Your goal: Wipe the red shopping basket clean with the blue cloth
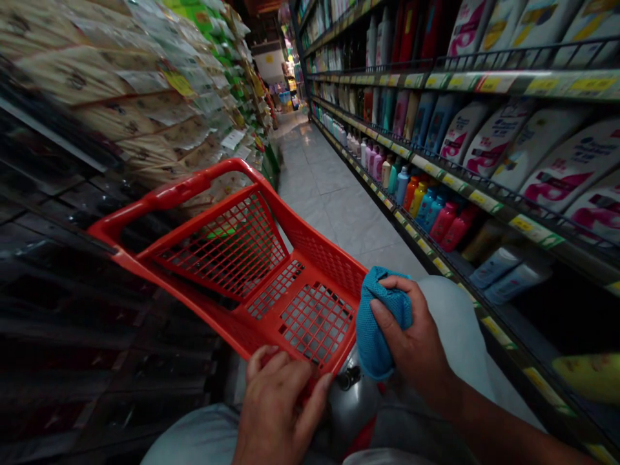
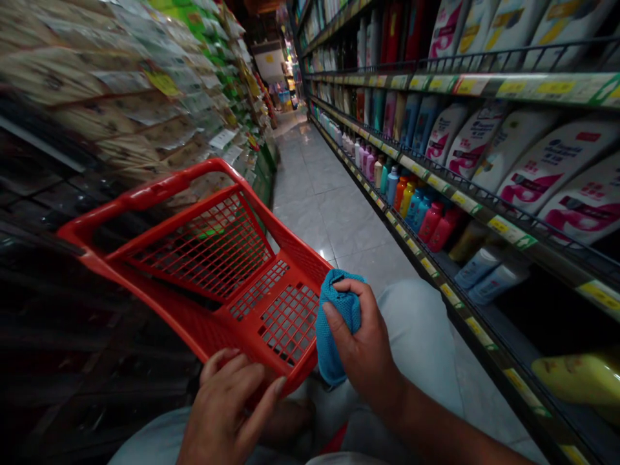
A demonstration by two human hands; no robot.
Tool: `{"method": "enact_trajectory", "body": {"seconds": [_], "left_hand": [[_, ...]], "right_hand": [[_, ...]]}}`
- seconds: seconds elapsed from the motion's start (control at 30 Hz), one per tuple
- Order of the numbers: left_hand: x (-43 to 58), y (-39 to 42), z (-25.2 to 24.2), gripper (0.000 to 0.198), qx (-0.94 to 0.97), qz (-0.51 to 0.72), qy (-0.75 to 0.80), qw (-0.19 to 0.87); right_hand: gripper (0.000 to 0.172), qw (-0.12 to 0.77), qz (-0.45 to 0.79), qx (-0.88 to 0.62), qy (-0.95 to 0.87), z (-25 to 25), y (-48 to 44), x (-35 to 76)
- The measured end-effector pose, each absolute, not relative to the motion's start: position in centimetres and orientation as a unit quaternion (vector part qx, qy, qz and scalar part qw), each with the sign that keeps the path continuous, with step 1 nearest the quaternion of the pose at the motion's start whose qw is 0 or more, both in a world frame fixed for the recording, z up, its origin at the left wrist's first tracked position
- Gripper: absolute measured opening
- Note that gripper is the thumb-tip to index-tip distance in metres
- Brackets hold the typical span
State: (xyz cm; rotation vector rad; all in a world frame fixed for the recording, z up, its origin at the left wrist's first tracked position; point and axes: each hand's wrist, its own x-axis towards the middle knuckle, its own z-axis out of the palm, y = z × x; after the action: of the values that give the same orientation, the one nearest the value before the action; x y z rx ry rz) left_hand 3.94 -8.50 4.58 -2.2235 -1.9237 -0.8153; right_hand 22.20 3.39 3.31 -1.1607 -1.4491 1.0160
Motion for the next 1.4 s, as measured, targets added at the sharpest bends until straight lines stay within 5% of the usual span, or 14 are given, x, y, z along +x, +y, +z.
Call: {"method": "enact_trajectory", "body": {"seconds": [0.03, 0.23, 0.5, 0.7, 0.9, 1.03, 1.33, 1.4], "left_hand": [[4.3, -8.6, 4.6, 0.008, -0.709, -0.29, -0.641, 0.041], [7.8, -8.4, 3.6, 0.051, -0.643, -0.424, -0.637, -0.013], [7.7, -7.8, 3.5, 0.043, -0.522, -0.522, -0.675, -0.015], [7.4, -8.4, 2.5, 0.032, -0.467, -0.577, -0.67, -0.022], [6.5, -8.5, 2.6, 0.055, -0.492, -0.558, -0.666, -0.059], [5.4, -8.3, 3.9, 0.057, -0.552, -0.523, -0.645, -0.079], [5.0, -7.7, 4.1, 0.051, -0.398, -0.605, -0.612, -0.318], [5.3, -7.2, 3.8, 0.053, -0.328, -0.626, -0.618, -0.344]], "right_hand": [[0.031, 0.479, 0.414, -0.463, -0.621, 3.8, 3.2, 22.0], [0.033, 0.416, 0.417, -0.398, -0.703, 5.2, 1.9, 20.6], [0.054, 0.489, 0.508, -0.411, -0.578, 5.7, 0.3, 19.2], [0.046, 0.451, 0.542, -0.393, -0.59, 5.0, 0.3, 18.6], [0.018, 0.432, 0.449, -0.351, -0.699, 6.2, 1.2, 18.1], [0.018, 0.403, 0.464, -0.309, -0.726, 7.2, 1.6, 17.5], [0.026, 0.398, 0.572, -0.339, -0.632, 6.7, 2.1, 15.5], [0.042, 0.42, 0.562, -0.375, -0.606, 6.6, 2.2, 14.8]]}}
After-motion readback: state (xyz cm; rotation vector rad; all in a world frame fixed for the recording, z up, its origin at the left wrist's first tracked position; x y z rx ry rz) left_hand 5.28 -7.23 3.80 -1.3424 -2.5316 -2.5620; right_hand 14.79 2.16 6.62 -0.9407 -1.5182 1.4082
